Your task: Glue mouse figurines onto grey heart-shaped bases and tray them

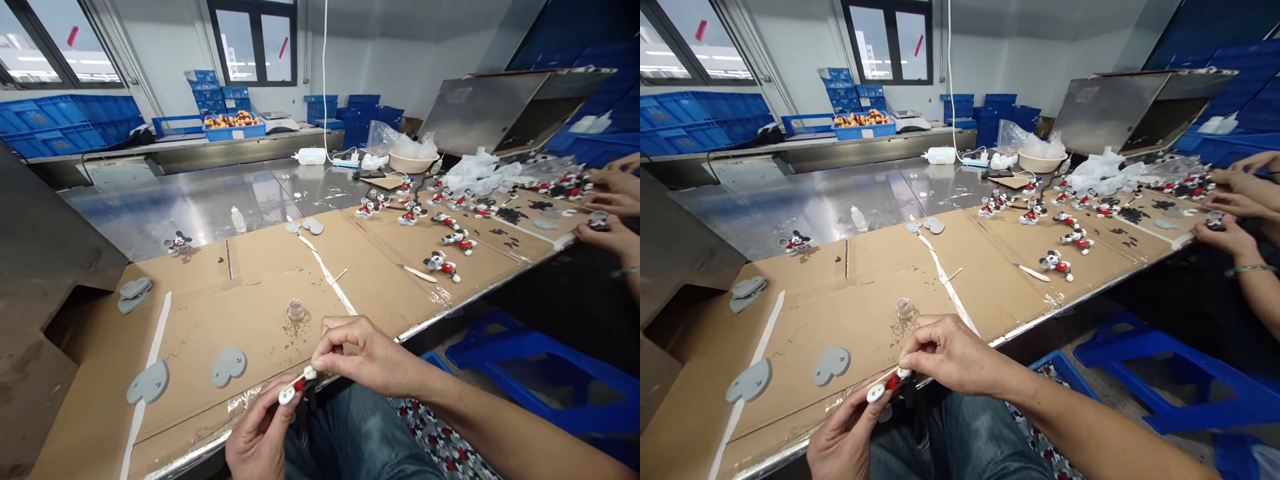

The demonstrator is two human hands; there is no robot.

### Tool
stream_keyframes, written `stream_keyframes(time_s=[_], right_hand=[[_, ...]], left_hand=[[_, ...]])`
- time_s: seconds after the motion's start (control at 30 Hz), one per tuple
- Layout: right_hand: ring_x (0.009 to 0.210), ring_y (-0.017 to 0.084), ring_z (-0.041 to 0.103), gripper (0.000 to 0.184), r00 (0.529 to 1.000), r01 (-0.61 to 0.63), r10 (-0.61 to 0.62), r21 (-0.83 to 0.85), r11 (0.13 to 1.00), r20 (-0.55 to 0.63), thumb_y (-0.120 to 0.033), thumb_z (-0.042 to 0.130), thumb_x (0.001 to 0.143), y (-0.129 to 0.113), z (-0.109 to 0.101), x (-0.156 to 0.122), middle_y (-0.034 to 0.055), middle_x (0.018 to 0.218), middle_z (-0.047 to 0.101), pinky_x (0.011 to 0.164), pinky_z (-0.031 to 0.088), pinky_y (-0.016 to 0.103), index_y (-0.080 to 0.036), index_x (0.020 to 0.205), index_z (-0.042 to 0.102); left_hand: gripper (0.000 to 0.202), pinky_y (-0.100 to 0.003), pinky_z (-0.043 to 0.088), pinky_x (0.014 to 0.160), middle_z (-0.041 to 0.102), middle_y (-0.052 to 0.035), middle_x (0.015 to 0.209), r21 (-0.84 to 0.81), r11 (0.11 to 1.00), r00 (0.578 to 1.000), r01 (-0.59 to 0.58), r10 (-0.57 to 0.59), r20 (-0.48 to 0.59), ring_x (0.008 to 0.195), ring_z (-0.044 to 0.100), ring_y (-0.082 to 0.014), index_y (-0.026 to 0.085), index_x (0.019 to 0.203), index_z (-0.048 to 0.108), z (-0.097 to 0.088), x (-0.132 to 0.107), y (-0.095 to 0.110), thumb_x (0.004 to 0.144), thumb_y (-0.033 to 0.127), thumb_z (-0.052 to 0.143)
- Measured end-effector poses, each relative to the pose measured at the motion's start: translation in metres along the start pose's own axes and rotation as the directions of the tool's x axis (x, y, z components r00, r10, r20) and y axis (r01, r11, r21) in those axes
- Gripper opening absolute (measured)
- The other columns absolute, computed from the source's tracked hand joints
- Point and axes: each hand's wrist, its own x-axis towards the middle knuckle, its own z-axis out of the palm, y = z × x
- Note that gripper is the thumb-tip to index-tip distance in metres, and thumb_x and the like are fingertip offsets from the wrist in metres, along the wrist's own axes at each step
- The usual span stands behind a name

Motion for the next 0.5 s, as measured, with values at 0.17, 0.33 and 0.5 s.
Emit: stream_keyframes(time_s=[0.17,0.33,0.5], right_hand=[[0.062,0.008,0.053,0.008,0.998,0.067,-0.064,-0.14,0.988,0.023,-0.013,0.069,0.078,0.0007,0.0023,-0.0058,-0.0027,0.065,0.055,0.056,0.037,0.019,-0.016,0.073,0.073],[0.062,0.008,0.053,0.01,0.99,0.144,-0.138,-0.276,0.95,0.043,-0.011,0.067,0.08,0.0006,0.0025,-0.0082,-0.0027,0.065,0.055,0.057,0.038,0.019,-0.017,0.074,0.073],[0.067,0.01,0.053,0.011,0.965,0.263,-0.249,-0.38,0.887,0.087,-0.012,0.064,0.084,-0.0051,-0.0016,-0.0119,-0.0013,0.068,0.054,0.058,0.039,0.02,-0.017,0.079,0.073]], left_hand=[[0.009,-0.023,0.058,0.078,0.076,-0.0021,0.081,0.01,0.997,0.995,-0.072,0.071,0.069,0.078,0.071,-0.0189,0.022,0.072,0.076,-0.0035,0.0014,-0.0005,0.065,0.025,0.08],[0.008,-0.025,0.059,0.076,0.076,-0.0032,0.082,0.015,0.997,0.992,-0.079,0.077,0.103,0.079,0.071,-0.0208,0.022,0.073,0.076,-0.0036,0.0008,0.0033,0.066,0.025,0.079],[0.009,-0.023,0.057,0.077,0.076,-0.0026,0.082,0.021,0.999,0.996,-0.038,0.036,0.077,0.081,0.07,-0.0197,0.023,0.071,0.076,-0.0015,-0.0022,0.0057,0.065,0.028,0.08]])
